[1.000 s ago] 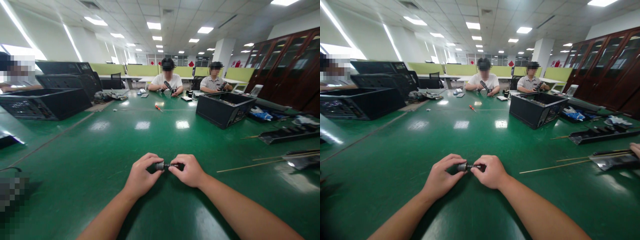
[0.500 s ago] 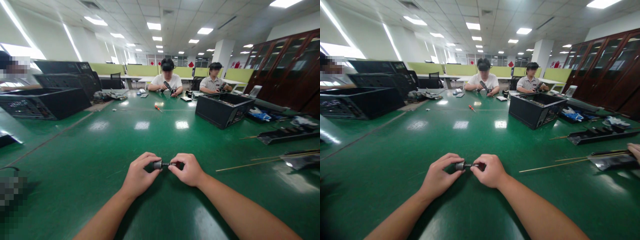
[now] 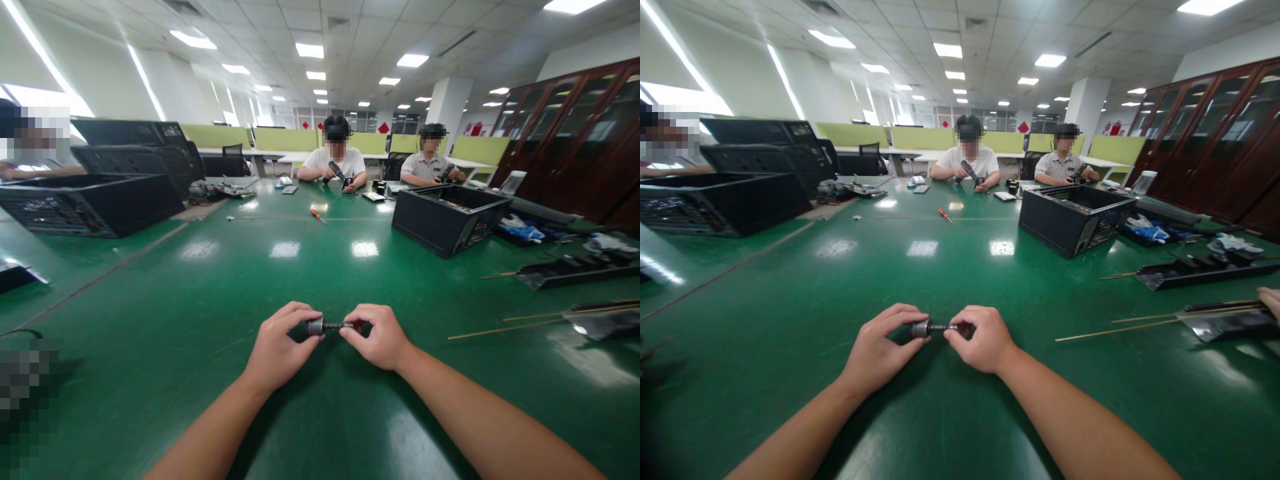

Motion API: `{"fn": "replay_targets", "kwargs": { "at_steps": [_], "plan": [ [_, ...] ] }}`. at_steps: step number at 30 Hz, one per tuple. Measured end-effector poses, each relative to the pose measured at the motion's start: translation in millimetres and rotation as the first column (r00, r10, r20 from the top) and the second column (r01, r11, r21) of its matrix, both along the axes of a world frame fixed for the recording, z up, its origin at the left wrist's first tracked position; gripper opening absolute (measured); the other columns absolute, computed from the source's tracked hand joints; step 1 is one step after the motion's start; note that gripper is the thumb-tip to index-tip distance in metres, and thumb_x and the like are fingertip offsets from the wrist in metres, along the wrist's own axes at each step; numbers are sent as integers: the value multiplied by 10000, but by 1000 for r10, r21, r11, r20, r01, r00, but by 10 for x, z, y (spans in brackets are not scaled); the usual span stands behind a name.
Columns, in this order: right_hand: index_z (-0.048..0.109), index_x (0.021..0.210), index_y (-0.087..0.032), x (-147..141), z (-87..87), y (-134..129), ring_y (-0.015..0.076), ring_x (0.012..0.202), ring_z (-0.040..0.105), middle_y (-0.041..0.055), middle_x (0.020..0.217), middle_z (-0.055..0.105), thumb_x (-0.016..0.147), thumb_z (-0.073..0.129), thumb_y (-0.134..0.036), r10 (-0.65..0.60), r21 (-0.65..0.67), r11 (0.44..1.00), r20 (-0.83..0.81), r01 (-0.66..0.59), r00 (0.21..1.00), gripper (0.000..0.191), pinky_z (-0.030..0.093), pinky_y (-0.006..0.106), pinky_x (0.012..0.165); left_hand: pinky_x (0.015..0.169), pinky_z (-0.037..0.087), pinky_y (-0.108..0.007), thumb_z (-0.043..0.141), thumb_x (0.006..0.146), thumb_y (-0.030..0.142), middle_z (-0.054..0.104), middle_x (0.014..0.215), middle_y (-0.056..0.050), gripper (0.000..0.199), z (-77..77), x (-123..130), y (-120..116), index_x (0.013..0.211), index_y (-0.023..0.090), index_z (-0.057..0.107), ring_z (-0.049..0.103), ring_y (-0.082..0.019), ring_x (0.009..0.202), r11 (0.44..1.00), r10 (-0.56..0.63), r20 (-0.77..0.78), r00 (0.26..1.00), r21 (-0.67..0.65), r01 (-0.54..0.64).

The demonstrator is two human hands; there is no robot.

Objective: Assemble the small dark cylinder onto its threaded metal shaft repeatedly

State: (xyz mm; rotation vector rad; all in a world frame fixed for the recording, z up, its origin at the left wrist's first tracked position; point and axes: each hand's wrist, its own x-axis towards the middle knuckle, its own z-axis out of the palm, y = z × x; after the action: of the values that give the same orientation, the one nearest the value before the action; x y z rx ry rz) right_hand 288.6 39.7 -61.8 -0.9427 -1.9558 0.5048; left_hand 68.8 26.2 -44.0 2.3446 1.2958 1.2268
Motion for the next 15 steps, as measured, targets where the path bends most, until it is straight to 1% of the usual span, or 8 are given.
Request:
{"fn": "replay_targets", "kwargs": {
  "at_steps": [7,15],
  "plan": [
    [715,757,-187,5,7,0,146,596,611,12,650,654,786,692,-218,-6,-9,1000,-12,6,1000,48,452,257,606,829,529,-297,717,765,182,686,977,-43,221,-3,-5,10,983,221,720,649,-175,906,1000,6,2,1000,2,-6],
    [708,756,-188,10,4,12,141,583,603,4,644,648,787,693,-223,-17,-1,1000,-9,17,1000,49,446,253,587,835,546,-314,698,763,192,691,980,-60,217,26,1,8,978,210,723,656,-191,911,1000,22,1,1000,11,-22]
  ]
}}
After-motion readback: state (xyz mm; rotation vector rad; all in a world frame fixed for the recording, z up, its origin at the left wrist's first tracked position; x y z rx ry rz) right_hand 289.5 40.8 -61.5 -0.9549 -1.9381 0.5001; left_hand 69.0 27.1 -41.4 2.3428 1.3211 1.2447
